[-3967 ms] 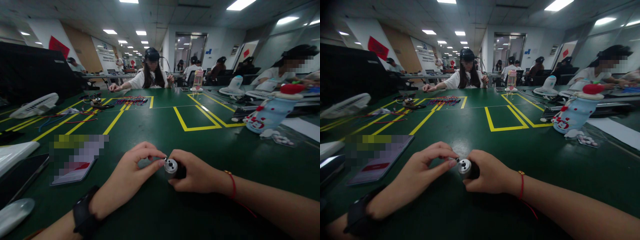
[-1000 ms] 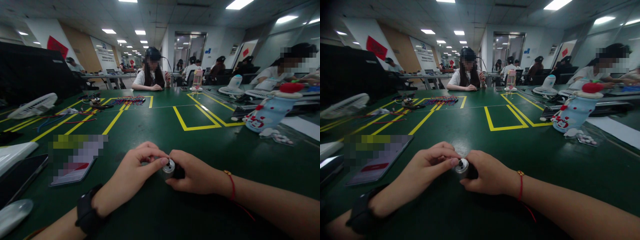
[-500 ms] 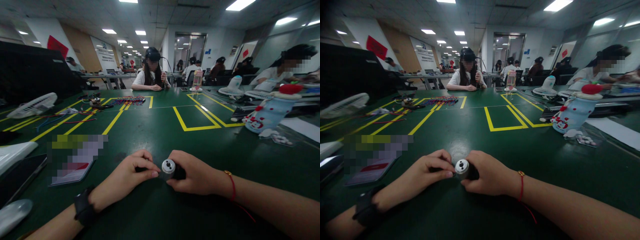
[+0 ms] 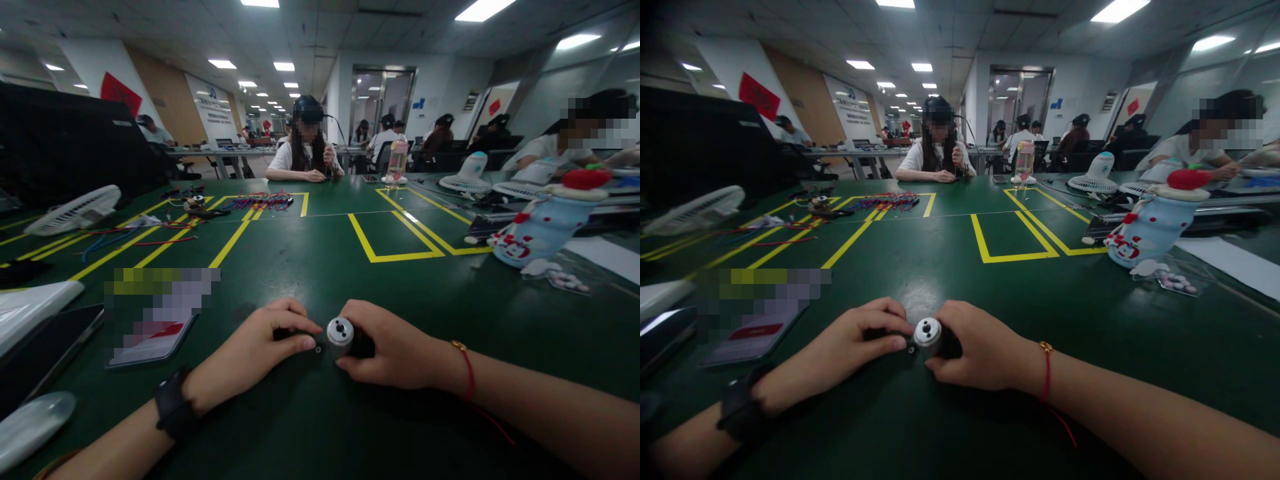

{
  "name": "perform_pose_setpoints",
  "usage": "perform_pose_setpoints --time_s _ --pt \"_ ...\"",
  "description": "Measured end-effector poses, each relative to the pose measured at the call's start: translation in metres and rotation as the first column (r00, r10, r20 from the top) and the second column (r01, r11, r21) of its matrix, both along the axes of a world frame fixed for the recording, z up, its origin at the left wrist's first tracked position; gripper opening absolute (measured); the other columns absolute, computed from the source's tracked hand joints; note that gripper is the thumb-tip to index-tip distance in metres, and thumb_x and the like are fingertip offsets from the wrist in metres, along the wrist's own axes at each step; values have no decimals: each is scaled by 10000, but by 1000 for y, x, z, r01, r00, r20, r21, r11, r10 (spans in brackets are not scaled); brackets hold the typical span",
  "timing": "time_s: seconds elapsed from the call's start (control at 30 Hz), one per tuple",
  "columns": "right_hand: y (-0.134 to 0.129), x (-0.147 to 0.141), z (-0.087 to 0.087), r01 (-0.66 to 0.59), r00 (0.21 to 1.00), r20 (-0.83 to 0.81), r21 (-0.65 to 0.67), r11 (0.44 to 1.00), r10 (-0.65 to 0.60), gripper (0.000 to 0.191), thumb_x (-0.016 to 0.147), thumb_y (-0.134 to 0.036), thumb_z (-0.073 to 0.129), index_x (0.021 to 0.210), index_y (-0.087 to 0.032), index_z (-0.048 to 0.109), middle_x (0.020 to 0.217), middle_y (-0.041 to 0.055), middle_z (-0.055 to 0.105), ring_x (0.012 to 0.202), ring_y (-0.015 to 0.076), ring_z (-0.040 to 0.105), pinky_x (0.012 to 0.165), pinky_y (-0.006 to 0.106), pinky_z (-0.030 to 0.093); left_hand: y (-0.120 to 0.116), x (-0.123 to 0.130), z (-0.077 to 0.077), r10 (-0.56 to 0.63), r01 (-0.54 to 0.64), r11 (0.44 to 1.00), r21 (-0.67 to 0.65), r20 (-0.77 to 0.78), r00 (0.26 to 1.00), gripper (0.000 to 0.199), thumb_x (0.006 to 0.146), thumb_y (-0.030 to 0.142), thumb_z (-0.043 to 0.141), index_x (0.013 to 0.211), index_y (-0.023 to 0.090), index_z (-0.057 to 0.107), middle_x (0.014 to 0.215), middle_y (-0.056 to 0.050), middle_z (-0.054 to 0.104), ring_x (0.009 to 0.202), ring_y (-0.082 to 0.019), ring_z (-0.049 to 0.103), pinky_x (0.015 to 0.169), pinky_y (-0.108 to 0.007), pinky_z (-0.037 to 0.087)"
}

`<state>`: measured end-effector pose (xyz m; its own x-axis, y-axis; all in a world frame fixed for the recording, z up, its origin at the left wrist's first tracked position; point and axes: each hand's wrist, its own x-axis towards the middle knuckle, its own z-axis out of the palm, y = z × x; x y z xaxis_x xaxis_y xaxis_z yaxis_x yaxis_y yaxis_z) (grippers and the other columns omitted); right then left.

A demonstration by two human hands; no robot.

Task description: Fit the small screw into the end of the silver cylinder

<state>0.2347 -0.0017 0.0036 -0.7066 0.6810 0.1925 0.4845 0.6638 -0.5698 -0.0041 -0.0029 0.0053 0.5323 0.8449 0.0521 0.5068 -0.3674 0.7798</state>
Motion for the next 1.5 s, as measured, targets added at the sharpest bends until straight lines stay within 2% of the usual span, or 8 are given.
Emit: perform_pose_setpoints --time_s 0.2,0.37,0.5,0.63,0.73,0.87,1.07,1.5 --pt "1 1 2 -7 1000 7 -17 1000 7 262 730 -242 686 934 -169 539 908 35 553 760 161 473 666 283 389 9 -10 -8 401 -339 909 -243 289 869 216 907 401 557 959 234 684 866 -5 637 782 -163 553 718 -276 413" --pt "0 1 3 1 1000 5 -24 1000 0 263 725 -229 686 935 -166 540 906 39 554 762 162 477 666 283 389 13 -11 -14 503 -284 848 -447 509 699 163 880 312 616 976 195 676 885 -6 615 760 -122 527 702 -233 407" --pt "0 1 3 3 1000 15 -27 1000 -3 262 727 -232 682 937 -169 539 910 41 556 761 164 477 663 285 392 12 -10 -11 519 -282 837 -468 519 679 154 869 275 614 981 187 673 875 -7 616 758 -126 538 706 -238 418" --pt "1 1 2 -7 1000 10 -16 1000 7 252 729 -235 676 927 -169 534 906 37 554 763 162 480 672 286 397 10 -8 -6 384 -307 911 -274 296 875 132 879 266 576 959 214 668 882 -7 636 809 -169 577 744 -287 428" --pt "1 1 0 -10 1000 7 -11 1000 10 260 726 -236 681 932 -171 536 906 33 553 766 160 481 677 285 399 7 -7 -3 163 -160 986 -53 49 985 133 898 229 527 910 221 659 927 -8 640 883 -194 590 800 -319 430" --pt "1 1 0 -7 1000 8 -15 1000 7 258 730 -239 681 934 -169 539 911 34 554 768 161 482 677 286 400 5 -7 -1 51 -44 995 93 -73 996 176 884 136 479 872 215 635 976 -9 621 909 -185 587 829 -324 440" --pt "1 0 0 -11 1000 1 5 1000 11 246 725 -218 673 923 -170 536 889 32 553 755 160 475 668 283 395 0 -5 5 -79 92 989 112 -120 990 170 780 157 646 931 235 648 1076 -22 599 1005 -222 564 891 -363 435" --pt "1 0 -2 -19 1000 -4 -3 1000 19 258 734 -222 676 945 -166 540 909 37 554 768 163 478 678 287 397 -4 3 2 -77 88 990 112 -93 993 73 831 280 677 880 246 719 1022 -26 620 985 -210 580 875 -337 441"
